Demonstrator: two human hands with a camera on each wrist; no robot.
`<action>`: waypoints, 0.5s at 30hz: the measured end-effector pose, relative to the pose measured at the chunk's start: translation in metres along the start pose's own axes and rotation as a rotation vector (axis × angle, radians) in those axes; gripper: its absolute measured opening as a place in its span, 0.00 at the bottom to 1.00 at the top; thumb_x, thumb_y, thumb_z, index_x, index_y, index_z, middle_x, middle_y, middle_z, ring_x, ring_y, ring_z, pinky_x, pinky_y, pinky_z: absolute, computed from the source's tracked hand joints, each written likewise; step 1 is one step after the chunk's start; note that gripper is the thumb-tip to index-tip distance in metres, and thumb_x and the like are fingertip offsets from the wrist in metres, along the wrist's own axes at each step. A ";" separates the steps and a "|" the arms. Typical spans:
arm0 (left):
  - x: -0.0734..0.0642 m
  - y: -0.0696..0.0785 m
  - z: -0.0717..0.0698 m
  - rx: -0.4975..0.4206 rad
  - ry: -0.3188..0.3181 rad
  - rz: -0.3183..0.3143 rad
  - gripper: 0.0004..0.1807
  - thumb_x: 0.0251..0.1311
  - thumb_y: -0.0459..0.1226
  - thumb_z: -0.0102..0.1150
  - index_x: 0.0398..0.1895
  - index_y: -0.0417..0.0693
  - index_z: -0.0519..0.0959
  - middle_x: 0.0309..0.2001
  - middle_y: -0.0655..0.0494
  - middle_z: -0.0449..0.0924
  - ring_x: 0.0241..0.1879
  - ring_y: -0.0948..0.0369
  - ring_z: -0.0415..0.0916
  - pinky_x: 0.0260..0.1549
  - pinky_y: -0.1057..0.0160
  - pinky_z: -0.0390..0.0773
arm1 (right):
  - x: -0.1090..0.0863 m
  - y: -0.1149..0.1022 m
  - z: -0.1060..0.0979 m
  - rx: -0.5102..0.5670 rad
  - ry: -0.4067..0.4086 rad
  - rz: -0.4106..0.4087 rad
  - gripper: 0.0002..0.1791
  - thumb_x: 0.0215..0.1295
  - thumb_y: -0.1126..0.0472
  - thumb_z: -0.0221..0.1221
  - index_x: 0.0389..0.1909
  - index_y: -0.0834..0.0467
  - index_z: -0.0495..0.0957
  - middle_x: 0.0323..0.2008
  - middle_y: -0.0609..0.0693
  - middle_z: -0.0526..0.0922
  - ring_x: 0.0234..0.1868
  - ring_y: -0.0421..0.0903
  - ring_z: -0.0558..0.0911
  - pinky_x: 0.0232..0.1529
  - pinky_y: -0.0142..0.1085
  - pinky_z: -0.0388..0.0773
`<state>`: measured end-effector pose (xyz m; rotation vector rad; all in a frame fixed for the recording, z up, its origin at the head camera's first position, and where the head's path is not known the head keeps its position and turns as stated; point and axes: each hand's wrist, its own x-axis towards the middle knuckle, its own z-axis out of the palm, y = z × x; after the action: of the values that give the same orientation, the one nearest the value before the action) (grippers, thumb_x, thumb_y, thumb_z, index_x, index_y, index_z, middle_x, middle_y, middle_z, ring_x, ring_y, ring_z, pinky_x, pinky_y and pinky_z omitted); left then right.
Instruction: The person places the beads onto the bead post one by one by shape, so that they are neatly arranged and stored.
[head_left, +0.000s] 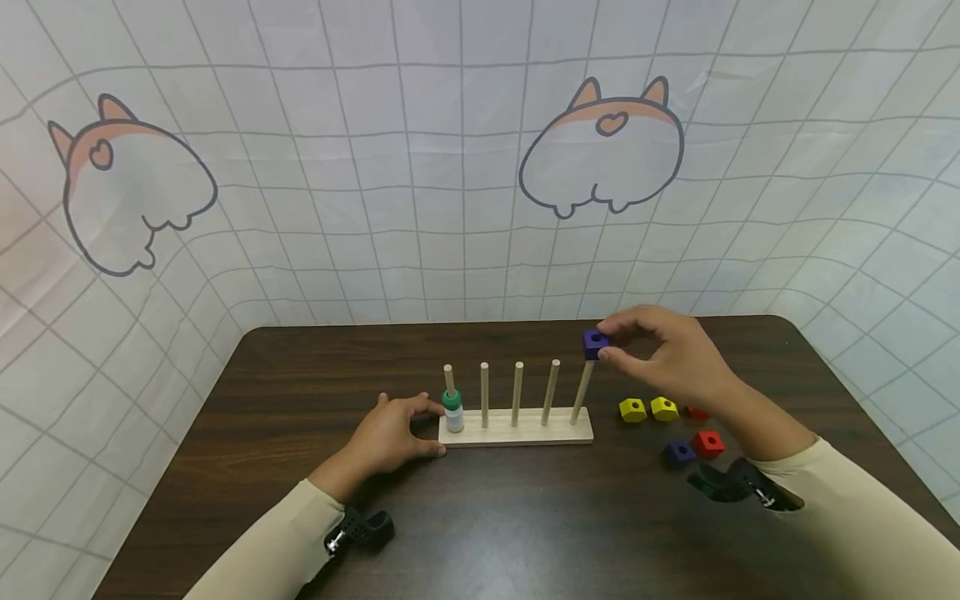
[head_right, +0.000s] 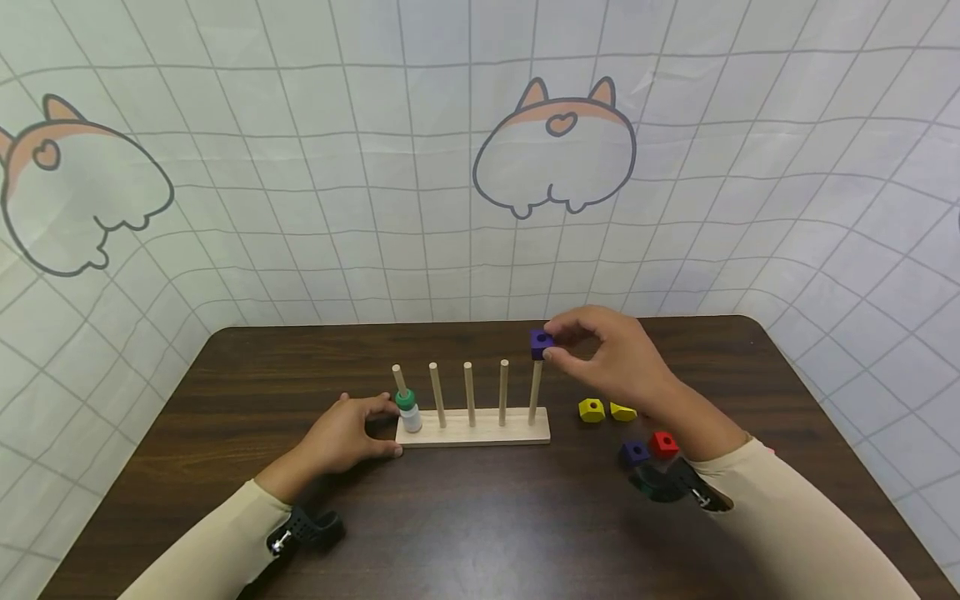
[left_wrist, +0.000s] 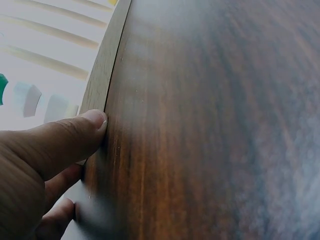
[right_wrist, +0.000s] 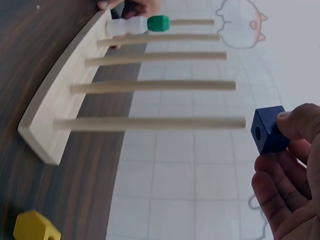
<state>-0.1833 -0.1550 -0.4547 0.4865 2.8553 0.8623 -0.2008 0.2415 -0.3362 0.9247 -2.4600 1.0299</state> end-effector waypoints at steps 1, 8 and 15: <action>0.000 0.000 0.000 0.000 -0.001 -0.001 0.28 0.51 0.46 0.81 0.57 0.57 0.84 0.62 0.53 0.81 0.71 0.53 0.68 0.73 0.33 0.40 | 0.001 -0.001 0.001 0.011 0.000 0.000 0.16 0.59 0.68 0.73 0.47 0.56 0.85 0.45 0.46 0.87 0.43 0.43 0.85 0.49 0.28 0.80; 0.000 0.000 0.000 0.001 -0.005 -0.007 0.28 0.51 0.46 0.80 0.58 0.57 0.84 0.63 0.51 0.79 0.70 0.52 0.69 0.73 0.33 0.40 | 0.009 -0.013 0.014 0.065 -0.012 0.055 0.14 0.62 0.64 0.73 0.48 0.54 0.85 0.46 0.44 0.86 0.45 0.42 0.84 0.49 0.36 0.81; 0.000 0.002 -0.001 0.003 -0.001 -0.011 0.28 0.51 0.46 0.81 0.57 0.57 0.84 0.63 0.51 0.80 0.69 0.52 0.70 0.73 0.33 0.40 | 0.017 -0.021 0.029 0.118 0.006 0.007 0.15 0.59 0.67 0.74 0.47 0.57 0.85 0.46 0.46 0.86 0.44 0.42 0.85 0.48 0.34 0.82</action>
<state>-0.1832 -0.1540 -0.4526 0.4705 2.8560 0.8564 -0.1999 0.2017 -0.3369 0.9475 -2.4212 1.1894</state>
